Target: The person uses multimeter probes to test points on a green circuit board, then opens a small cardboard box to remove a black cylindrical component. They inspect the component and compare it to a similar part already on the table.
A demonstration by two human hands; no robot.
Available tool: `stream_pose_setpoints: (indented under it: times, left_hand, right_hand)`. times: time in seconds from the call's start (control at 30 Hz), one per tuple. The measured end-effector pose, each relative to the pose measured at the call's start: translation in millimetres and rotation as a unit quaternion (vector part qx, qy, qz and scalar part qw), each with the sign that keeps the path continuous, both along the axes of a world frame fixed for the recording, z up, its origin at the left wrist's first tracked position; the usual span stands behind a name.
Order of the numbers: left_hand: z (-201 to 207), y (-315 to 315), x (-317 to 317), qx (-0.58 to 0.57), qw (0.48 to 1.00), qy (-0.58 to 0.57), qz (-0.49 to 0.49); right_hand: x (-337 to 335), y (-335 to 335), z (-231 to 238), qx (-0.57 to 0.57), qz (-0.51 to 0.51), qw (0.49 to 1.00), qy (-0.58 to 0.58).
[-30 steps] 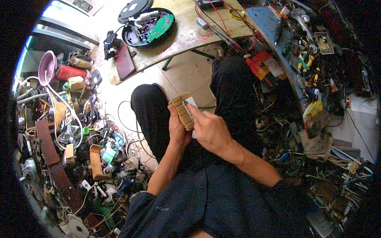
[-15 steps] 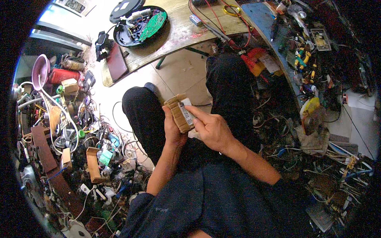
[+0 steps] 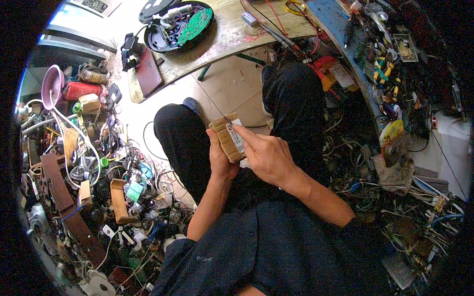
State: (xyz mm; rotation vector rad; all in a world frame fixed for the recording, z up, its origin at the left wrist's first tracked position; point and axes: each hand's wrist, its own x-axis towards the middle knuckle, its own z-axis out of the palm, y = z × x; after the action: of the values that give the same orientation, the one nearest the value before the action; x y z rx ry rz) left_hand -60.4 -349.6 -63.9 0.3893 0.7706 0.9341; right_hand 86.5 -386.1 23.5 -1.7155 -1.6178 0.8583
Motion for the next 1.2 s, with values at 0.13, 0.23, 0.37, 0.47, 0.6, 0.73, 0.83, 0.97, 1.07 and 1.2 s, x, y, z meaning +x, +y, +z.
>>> stream_pose_setpoints:
  times: [0.13, 0.23, 0.37, 0.47, 0.6, 0.73, 0.83, 0.97, 1.07, 1.2]
  left_hand:
    - [0.6, -1.1, 1.4, 0.008, 0.999, 0.03, 0.01]
    - [7.7, -1.1, 2.6, 0.022, 0.998, 0.057, -0.002]
    - [1.2, -5.6, -2.1, 0.027, 0.997, 0.063, -0.029]
    - [-0.3, -8.9, -2.5, 0.029, 0.997, 0.065, -0.041]
    - [-3.6, -12.5, -2.2, 0.031, 0.995, 0.076, -0.053]
    - [-4.8, -16.2, -1.5, 0.033, 0.994, 0.086, -0.063]
    - [-8.6, -14.3, 0.3, 0.038, 0.995, 0.082, -0.048]
    - [-1.6, -9.4, 1.4, 0.052, 0.993, 0.085, -0.065]
    - [-1.1, -12.9, 0.5, 0.061, 0.99, 0.089, -0.086]
    - [-8.6, -14.9, 2.0, 0.068, 0.99, 0.094, -0.082]
  right_hand:
    - [3.6, 2.4, 7.1, -0.017, 0.017, 1.0, -0.012]
    - [13.0, 3.3, 11.9, -0.043, 0.036, 0.998, -0.013]
    - [24.5, 5.5, 22.8, -0.097, 0.061, 0.993, -0.014]
    - [28.5, 4.8, 31.1, -0.134, 0.072, 0.988, -0.017]
    - [30.9, 0.4, 31.4, -0.162, 0.073, 0.984, -0.012]
    - [36.7, -6.0, 27.7, -0.189, 0.097, 0.977, 0.004]
    - [35.2, -21.0, 22.2, -0.214, 0.128, 0.968, 0.021]
    - [36.8, -29.5, 25.7, -0.231, 0.123, 0.964, 0.036]
    - [43.3, -33.4, 25.5, -0.222, 0.137, 0.965, 0.036]
    - [43.7, -33.4, 37.2, -0.255, 0.147, 0.956, 0.01]
